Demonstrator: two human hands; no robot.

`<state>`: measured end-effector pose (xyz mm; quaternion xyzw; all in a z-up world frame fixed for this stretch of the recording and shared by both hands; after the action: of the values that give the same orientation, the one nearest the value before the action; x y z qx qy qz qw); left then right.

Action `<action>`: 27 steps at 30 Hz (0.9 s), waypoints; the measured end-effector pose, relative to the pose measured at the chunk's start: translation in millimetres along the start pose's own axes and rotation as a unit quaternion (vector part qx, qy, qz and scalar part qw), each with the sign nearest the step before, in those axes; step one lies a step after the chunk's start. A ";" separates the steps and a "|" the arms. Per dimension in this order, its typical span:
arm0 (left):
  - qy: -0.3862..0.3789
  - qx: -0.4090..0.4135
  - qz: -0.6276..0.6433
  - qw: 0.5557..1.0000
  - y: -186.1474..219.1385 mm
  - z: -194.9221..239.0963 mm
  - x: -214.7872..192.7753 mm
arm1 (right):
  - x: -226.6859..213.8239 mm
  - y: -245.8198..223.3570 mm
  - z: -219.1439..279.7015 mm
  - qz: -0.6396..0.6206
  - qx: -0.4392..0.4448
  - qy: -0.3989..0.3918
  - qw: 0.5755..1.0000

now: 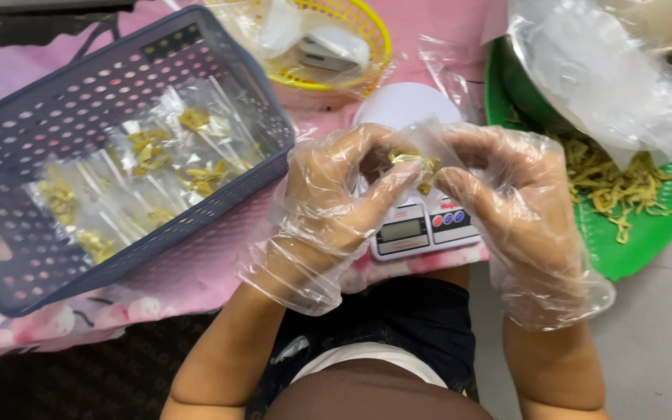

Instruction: The person repeatedly scoops dried yellow food items from a green plate into small clear plastic bags, seals each bag, and places it into a blue basket. A digital scale and a yellow basket are present on the table but not actively used during the clip.

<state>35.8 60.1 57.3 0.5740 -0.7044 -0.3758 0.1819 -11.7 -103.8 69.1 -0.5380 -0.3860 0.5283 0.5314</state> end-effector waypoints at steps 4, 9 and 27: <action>-0.052 0.024 -0.078 0.995 10.7 3.1 -33.6 | 40.9 -46.7 -1.8 0.112 -0.039 -0.071 0.990; -0.050 0.021 -0.141 0.989 14.3 6.4 -75.7 | 79.7 -58.6 -21.2 0.170 -0.067 -0.147 0.972; -0.122 -0.065 -0.479 0.867 -20.8 53.3 -197.9 | 175.5 -27.6 -93.7 0.091 -0.060 -0.216 0.970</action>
<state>67.6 263.0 41.9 0.7771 -0.3337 -0.5290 -0.0709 109.2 56.1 56.8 -0.4744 -0.4722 0.6541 0.3522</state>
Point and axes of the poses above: each hand's wrist, its own z-axis away from the middle knuckle, its own x-axis out of the palm, y = z × x, the point moved 5 cm from there along -z, towards the middle knuckle, and after that the axes turned 15 degrees about x, right-handed, at the moved point
